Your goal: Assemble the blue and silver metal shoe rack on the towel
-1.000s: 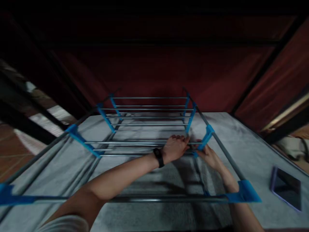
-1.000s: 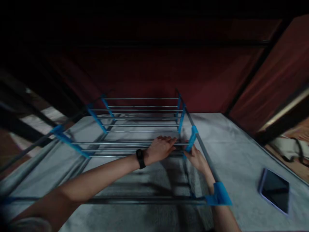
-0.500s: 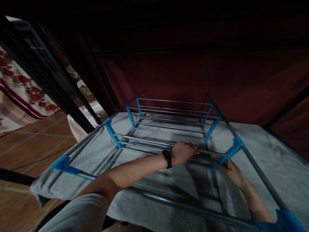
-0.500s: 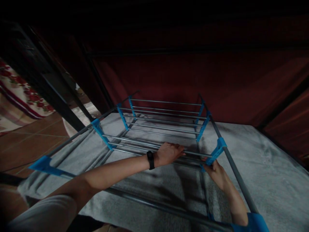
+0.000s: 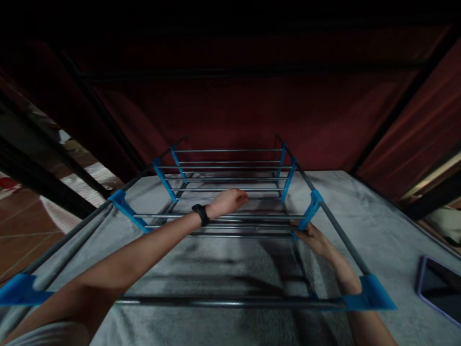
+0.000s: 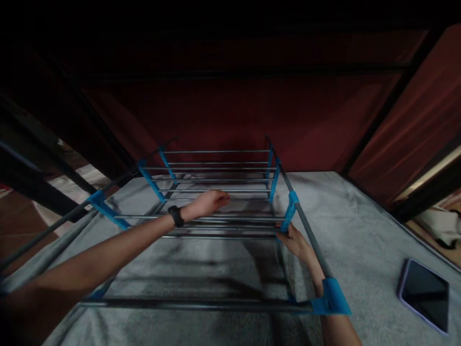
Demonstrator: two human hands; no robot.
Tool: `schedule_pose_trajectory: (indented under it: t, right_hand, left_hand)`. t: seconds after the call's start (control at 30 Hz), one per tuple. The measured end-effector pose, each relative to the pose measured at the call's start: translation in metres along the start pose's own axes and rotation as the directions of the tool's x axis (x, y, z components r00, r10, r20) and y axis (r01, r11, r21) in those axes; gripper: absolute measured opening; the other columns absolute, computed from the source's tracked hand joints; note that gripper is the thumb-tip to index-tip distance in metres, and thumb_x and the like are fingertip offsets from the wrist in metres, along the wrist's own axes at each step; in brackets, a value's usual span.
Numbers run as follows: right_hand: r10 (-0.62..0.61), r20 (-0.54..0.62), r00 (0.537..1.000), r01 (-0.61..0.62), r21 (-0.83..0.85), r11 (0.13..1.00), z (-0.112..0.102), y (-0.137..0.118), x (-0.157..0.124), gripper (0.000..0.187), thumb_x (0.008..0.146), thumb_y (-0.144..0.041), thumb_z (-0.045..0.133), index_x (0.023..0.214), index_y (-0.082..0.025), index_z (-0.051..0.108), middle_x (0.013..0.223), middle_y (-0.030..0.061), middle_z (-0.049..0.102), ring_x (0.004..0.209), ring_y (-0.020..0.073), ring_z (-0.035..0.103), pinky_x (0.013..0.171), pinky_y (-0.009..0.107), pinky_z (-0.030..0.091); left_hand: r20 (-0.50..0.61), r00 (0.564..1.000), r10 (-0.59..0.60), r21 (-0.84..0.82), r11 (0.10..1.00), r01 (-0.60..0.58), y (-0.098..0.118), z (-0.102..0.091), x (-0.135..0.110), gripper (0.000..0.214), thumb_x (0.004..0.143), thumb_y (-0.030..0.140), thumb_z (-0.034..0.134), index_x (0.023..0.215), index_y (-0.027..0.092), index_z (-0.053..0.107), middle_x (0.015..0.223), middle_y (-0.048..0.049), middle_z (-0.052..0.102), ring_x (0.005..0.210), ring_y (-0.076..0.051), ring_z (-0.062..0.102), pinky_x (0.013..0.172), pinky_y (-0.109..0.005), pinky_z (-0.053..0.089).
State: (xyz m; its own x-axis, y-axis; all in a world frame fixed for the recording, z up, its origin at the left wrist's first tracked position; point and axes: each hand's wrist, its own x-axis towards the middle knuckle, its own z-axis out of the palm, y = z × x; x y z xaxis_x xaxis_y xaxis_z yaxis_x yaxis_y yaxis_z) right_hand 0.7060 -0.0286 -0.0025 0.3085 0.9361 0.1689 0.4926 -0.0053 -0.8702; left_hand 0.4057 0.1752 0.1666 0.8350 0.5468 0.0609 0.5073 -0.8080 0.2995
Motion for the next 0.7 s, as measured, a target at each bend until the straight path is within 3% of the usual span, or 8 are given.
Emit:
schedule_pose_trajectory:
  t: [0.07,0.13,0.23,0.33,0.5,0.7]
  right_hand:
    - [0.029,0.000,1.000,-0.029,0.036,0.999,0.002,-0.001,0.000,0.046,0.079,-0.049,0.065,0.118,-0.025,0.064,0.119,0.0098,0.074,0.119,0.0327,0.066,0.109,0.054,0.049]
    - [0.043,0.003,0.999,-0.043,0.059,0.997,0.003,-0.004,-0.001,0.048,0.077,-0.046,0.065,0.119,-0.023,0.063,0.120,0.0101,0.073,0.120,0.0323,0.065,0.111,0.053,0.048]
    - [0.075,0.013,0.997,-0.075,0.078,0.994,0.003,-0.009,-0.002,0.048,0.074,-0.044,0.067,0.117,-0.022,0.064,0.120,0.0105,0.073,0.116,0.0323,0.066,0.108,0.052,0.050]
    - [0.091,0.046,0.995,-0.094,0.088,0.992,0.000,-0.014,-0.004,0.045,0.076,-0.042,0.066,0.117,-0.023,0.066,0.114,0.0079,0.074,0.114,0.0312,0.065,0.107,0.052,0.050]
    - [0.022,0.125,0.992,-0.038,0.130,0.991,-0.006,-0.031,-0.005,0.035,0.080,-0.040,0.067,0.110,-0.022,0.069,0.108,0.0070,0.073,0.111,0.0308,0.064,0.106,0.053,0.049]
    - [-0.001,0.203,0.979,-0.033,0.167,0.985,-0.013,-0.052,-0.004,0.033,0.079,-0.034,0.070,0.111,-0.022,0.071,0.115,0.0063,0.073,0.113,0.0300,0.064,0.104,0.049,0.050]
  left_hand:
    - [0.183,0.983,-0.028,-0.114,0.992,0.050,-0.034,-0.002,0.015,0.033,0.098,0.036,0.045,0.102,0.015,0.071,0.087,-0.0050,0.071,0.077,-0.018,0.062,0.068,-0.026,0.042]
    - [0.376,0.926,-0.042,-0.097,0.992,0.085,-0.060,0.005,0.025,0.026,0.092,0.033,0.049,0.090,0.015,0.069,0.077,-0.0019,0.066,0.071,-0.016,0.056,0.067,-0.024,0.040]
    - [0.545,0.837,-0.047,-0.010,0.998,0.063,-0.078,0.023,0.029,0.012,0.082,0.026,0.058,0.077,0.016,0.065,0.067,0.0010,0.059,0.067,-0.015,0.050,0.066,-0.024,0.038]
    - [0.571,0.821,-0.029,0.022,1.000,0.020,-0.078,0.040,0.030,0.003,0.075,0.019,0.060,0.075,0.018,0.062,0.066,0.0014,0.058,0.066,-0.015,0.047,0.065,-0.025,0.037]
    - [0.623,0.781,-0.033,0.099,0.994,-0.036,-0.070,0.052,0.044,0.008,0.070,0.012,0.059,0.073,0.018,0.057,0.070,0.0014,0.057,0.070,-0.015,0.047,0.066,-0.024,0.037]
    - [0.711,0.701,-0.050,0.033,0.999,0.037,-0.064,0.055,0.047,0.015,0.064,0.024,0.065,0.069,0.019,0.052,0.069,0.0020,0.055,0.067,-0.015,0.047,0.063,-0.024,0.038]
